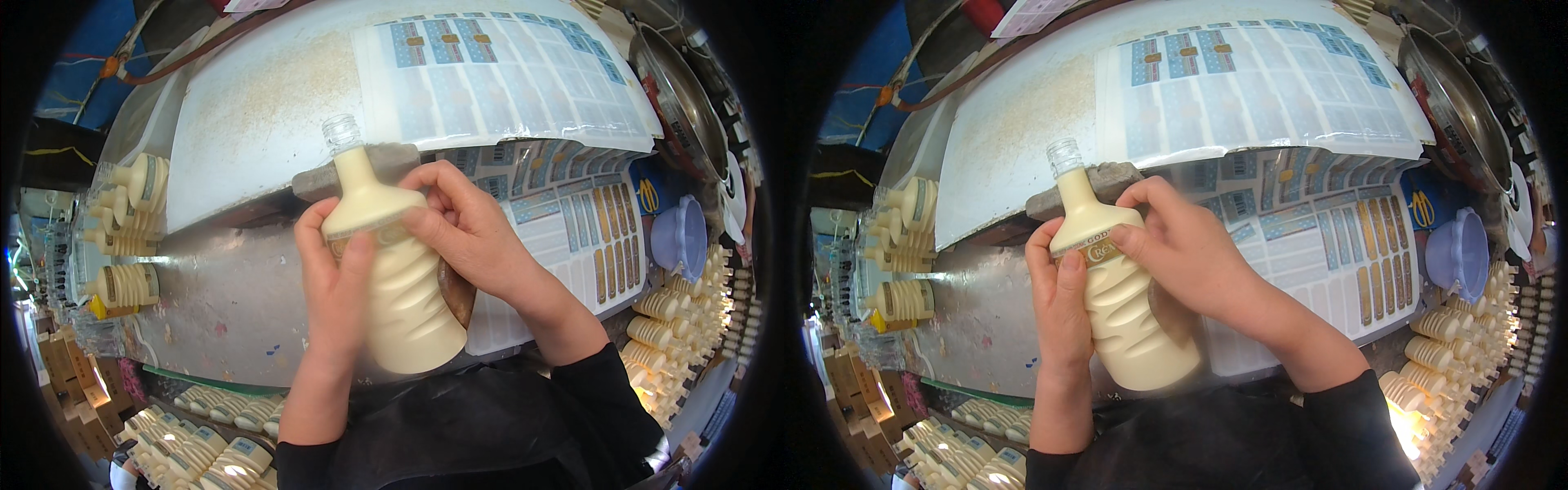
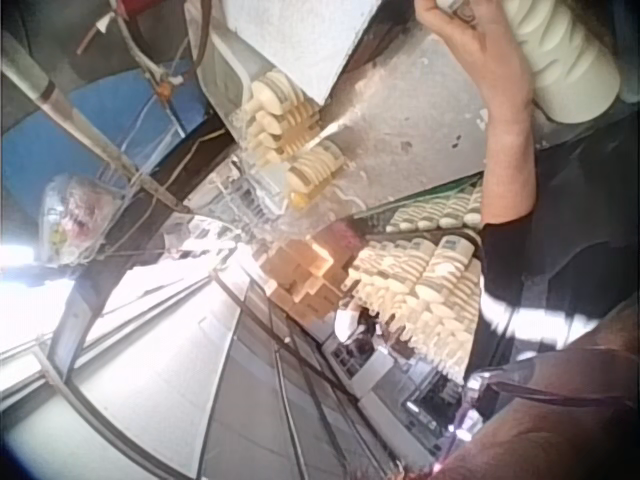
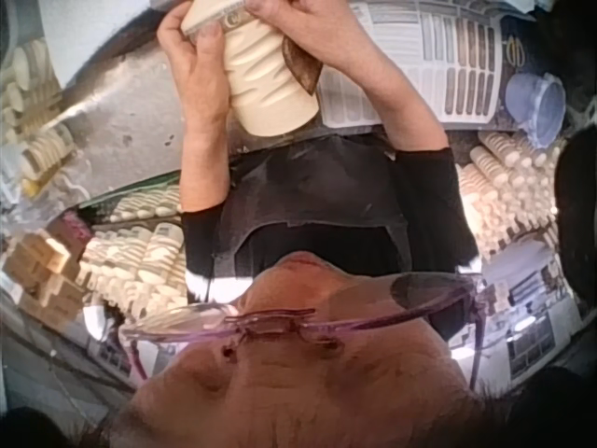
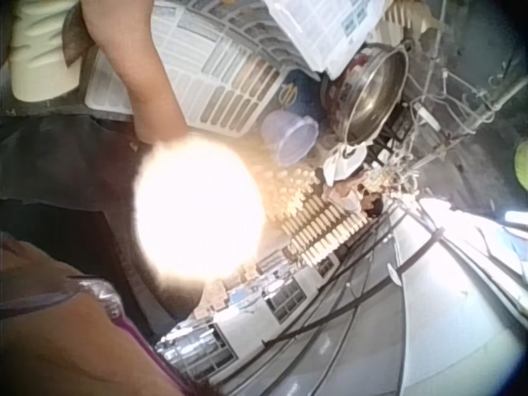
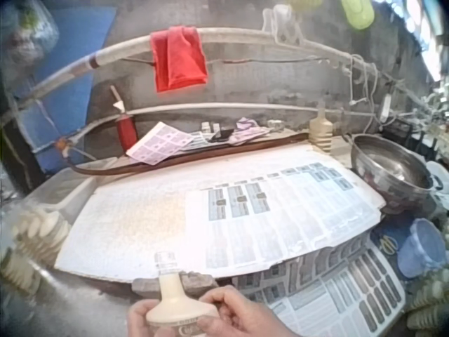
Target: The person applies adhesive labels to cream-colored plastic bottles at a workbench. They peel each label from a sheet, position it on the bottle, and smooth it down, repeating the process for multiple bottles.
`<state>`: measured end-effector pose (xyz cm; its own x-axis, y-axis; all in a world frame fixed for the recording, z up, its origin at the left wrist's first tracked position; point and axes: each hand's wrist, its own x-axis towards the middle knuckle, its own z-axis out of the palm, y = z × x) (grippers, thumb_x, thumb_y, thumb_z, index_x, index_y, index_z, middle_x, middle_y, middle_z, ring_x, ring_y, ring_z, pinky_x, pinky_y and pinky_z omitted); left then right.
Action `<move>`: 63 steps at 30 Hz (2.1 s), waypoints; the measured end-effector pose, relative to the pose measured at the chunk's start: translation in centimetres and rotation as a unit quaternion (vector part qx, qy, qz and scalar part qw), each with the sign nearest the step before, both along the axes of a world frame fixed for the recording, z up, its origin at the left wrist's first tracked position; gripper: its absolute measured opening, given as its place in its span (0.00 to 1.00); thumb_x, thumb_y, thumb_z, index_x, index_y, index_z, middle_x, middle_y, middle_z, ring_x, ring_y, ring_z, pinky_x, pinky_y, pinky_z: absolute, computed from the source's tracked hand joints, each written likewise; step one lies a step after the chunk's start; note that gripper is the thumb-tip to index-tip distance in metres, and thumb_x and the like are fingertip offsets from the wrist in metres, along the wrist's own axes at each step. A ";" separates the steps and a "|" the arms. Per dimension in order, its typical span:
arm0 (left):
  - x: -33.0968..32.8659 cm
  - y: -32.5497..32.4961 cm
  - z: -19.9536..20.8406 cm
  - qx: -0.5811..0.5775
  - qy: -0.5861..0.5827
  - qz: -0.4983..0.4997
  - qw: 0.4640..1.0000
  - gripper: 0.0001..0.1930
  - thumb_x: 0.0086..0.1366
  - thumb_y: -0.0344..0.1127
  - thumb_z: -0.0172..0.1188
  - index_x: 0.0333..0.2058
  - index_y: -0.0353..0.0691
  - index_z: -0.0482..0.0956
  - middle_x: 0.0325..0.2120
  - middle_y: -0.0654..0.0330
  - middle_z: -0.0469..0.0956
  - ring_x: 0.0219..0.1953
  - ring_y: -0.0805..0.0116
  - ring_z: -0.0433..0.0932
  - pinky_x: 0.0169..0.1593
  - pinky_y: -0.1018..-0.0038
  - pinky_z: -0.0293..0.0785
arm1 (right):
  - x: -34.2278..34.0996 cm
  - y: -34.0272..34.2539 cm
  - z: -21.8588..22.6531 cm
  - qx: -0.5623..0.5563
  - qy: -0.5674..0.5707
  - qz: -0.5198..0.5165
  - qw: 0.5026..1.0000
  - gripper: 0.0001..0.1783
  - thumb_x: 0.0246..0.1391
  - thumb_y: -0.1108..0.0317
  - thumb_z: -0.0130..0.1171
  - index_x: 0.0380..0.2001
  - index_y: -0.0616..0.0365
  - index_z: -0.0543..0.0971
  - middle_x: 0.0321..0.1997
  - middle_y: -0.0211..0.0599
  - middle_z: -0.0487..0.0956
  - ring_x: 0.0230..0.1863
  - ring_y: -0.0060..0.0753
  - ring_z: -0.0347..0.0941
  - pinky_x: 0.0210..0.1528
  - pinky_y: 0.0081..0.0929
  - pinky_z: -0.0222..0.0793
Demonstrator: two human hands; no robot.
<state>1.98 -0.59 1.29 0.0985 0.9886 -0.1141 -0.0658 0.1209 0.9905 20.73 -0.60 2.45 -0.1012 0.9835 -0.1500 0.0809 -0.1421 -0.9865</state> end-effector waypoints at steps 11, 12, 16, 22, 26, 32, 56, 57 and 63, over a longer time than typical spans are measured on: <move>0.1 -0.1 0.4 -0.009 0.000 0.007 1.000 0.25 0.74 0.39 0.58 0.62 0.36 0.61 0.55 0.54 0.70 0.55 0.68 0.70 0.59 0.70 0.71 | -0.1 0.0 0.2 -0.004 -0.010 0.000 1.000 0.14 0.69 0.64 0.59 0.51 0.58 0.75 0.33 0.19 0.69 0.33 0.08 0.63 0.35 0.12 0.62; 0.2 0.0 0.3 -0.011 0.003 0.006 1.000 0.25 0.74 0.39 0.58 0.62 0.36 0.61 0.55 0.54 0.70 0.55 0.68 0.70 0.59 0.70 0.71 | -0.1 0.1 0.0 -0.006 0.009 -0.008 1.000 0.13 0.69 0.64 0.58 0.52 0.58 0.75 0.33 0.19 0.70 0.33 0.08 0.64 0.36 0.12 0.63; 0.0 0.0 0.0 -0.008 0.015 0.012 1.000 0.25 0.74 0.38 0.58 0.62 0.36 0.61 0.54 0.53 0.70 0.55 0.68 0.70 0.59 0.70 0.70 | 0.5 0.6 -0.4 -0.033 0.102 0.000 0.994 0.13 0.72 0.63 0.54 0.53 0.59 0.74 0.37 0.21 0.75 0.37 0.09 0.68 0.39 0.14 0.68; 0.1 0.0 -0.1 -0.006 0.008 0.011 1.000 0.25 0.73 0.39 0.58 0.63 0.36 0.61 0.54 0.54 0.70 0.55 0.68 0.70 0.59 0.70 0.70 | 0.3 0.3 -1.5 0.005 0.085 0.006 0.996 0.15 0.72 0.62 0.56 0.54 0.59 0.74 0.41 0.26 0.79 0.41 0.12 0.74 0.44 0.16 0.72; 0.0 -0.1 0.0 -0.005 0.000 0.011 1.000 0.25 0.73 0.39 0.58 0.63 0.36 0.62 0.54 0.55 0.70 0.55 0.69 0.70 0.59 0.70 0.70 | 0.2 0.3 -1.4 0.007 0.063 0.014 0.998 0.15 0.72 0.62 0.58 0.54 0.59 0.73 0.41 0.27 0.80 0.40 0.12 0.74 0.44 0.16 0.72; 0.1 0.0 0.0 -0.006 -0.010 0.009 1.000 0.24 0.74 0.38 0.58 0.62 0.36 0.62 0.54 0.55 0.70 0.55 0.69 0.70 0.59 0.70 0.70 | 0.2 0.2 -1.6 0.016 0.076 0.005 0.997 0.15 0.71 0.61 0.58 0.54 0.58 0.74 0.39 0.25 0.79 0.38 0.11 0.73 0.41 0.15 0.70; 0.3 0.0 0.1 0.006 -0.019 0.002 1.000 0.24 0.74 0.39 0.59 0.61 0.36 0.62 0.52 0.53 0.73 0.51 0.70 0.74 0.54 0.72 0.74 | 0.2 0.1 0.3 -0.049 0.043 -0.061 0.996 0.19 0.61 0.66 0.66 0.53 0.60 0.77 0.36 0.23 0.75 0.39 0.11 0.71 0.42 0.18 0.69; 0.3 0.0 0.1 0.003 -0.016 0.006 1.000 0.24 0.74 0.40 0.59 0.61 0.36 0.62 0.52 0.53 0.73 0.51 0.70 0.74 0.54 0.72 0.74 | 1.0 0.1 0.8 -0.052 0.079 -0.079 0.992 0.19 0.61 0.66 0.66 0.53 0.60 0.77 0.37 0.24 0.75 0.40 0.12 0.71 0.45 0.19 0.69; 0.1 0.1 -0.1 -0.017 -0.043 0.001 0.999 0.23 0.77 0.42 0.54 0.63 0.36 0.63 0.51 0.53 0.74 0.51 0.71 0.74 0.54 0.72 0.74 | 2.0 -1.0 2.7 0.007 0.127 -0.138 0.982 0.18 0.61 0.74 0.62 0.54 0.63 0.78 0.50 0.35 0.82 0.52 0.24 0.77 0.58 0.24 0.71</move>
<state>2.04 -0.50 1.20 0.1068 0.9845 -0.1394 -0.1517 0.1547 0.9762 22.76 -1.56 5.19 0.1364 0.9808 -0.1396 -0.2079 -0.1095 -0.9720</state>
